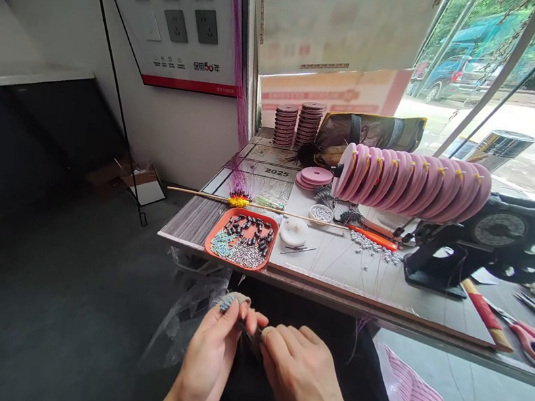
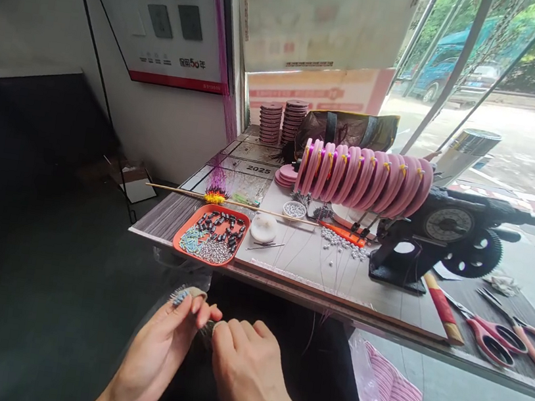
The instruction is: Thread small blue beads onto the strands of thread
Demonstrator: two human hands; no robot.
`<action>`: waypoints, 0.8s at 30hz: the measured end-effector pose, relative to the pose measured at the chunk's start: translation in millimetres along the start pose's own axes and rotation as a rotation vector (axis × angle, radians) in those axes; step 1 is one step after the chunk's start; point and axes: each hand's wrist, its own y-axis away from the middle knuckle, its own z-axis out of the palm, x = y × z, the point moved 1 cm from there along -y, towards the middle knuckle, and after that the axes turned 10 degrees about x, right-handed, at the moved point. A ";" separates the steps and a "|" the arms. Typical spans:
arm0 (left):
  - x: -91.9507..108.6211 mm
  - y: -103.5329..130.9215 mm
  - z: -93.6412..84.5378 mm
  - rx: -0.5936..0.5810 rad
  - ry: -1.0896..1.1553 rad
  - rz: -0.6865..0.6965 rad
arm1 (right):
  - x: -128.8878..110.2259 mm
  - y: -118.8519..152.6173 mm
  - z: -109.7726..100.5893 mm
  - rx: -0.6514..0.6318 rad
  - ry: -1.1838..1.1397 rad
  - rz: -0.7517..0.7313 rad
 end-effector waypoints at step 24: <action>-31.9 -1.4 -6.3 -0.015 -0.218 -0.083 | 0.7 7.2 -6.0 0.033 -0.500 0.400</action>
